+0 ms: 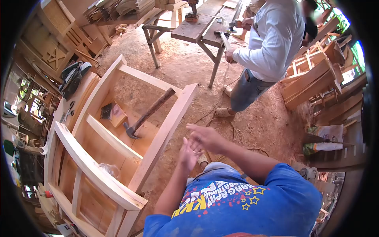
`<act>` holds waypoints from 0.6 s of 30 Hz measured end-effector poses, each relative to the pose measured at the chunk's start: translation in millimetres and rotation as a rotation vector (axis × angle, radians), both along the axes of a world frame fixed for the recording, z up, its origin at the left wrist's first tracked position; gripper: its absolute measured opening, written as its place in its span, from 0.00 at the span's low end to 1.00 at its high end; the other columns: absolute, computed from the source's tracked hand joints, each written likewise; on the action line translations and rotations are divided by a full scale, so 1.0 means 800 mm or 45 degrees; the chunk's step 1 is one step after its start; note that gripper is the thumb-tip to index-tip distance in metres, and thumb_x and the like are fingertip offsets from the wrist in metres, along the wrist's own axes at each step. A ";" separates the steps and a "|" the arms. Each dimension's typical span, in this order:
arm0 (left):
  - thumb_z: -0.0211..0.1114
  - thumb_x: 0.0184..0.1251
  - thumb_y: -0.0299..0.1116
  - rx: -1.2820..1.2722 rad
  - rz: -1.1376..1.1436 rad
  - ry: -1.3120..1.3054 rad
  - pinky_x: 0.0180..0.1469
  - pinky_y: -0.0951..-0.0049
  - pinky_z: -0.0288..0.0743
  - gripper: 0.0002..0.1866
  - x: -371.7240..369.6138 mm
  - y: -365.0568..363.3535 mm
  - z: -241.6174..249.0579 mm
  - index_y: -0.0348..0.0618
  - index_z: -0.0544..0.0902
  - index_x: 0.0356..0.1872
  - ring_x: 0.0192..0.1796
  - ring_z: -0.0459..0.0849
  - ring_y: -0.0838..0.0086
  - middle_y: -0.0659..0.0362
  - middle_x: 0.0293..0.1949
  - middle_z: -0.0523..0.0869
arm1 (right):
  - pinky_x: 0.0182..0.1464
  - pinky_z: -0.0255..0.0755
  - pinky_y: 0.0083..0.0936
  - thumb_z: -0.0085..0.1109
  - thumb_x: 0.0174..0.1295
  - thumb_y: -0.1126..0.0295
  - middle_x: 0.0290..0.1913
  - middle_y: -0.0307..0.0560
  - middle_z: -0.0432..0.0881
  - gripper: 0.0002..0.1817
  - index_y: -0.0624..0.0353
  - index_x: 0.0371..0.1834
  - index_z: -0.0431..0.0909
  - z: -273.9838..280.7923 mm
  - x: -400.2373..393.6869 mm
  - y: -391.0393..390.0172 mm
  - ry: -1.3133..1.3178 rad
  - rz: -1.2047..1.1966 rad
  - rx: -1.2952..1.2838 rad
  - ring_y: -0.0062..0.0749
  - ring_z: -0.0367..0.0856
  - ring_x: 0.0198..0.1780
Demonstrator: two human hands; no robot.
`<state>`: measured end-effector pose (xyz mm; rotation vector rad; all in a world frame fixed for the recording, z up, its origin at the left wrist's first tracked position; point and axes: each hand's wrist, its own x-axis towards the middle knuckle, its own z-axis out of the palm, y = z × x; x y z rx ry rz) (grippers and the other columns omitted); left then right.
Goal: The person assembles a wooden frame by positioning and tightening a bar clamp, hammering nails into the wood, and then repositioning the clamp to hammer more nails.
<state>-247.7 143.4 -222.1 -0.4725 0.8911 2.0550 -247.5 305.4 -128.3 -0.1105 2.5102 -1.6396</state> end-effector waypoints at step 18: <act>0.44 0.80 0.72 -0.283 -0.042 0.893 0.71 0.63 0.69 0.50 0.014 -0.033 0.126 0.38 0.55 0.85 0.75 0.76 0.63 0.47 0.79 0.70 | 0.73 0.69 0.43 0.44 0.82 0.43 0.65 0.68 0.83 0.34 0.64 0.66 0.81 -0.068 -0.006 0.010 -0.270 -0.447 -0.003 0.59 0.80 0.68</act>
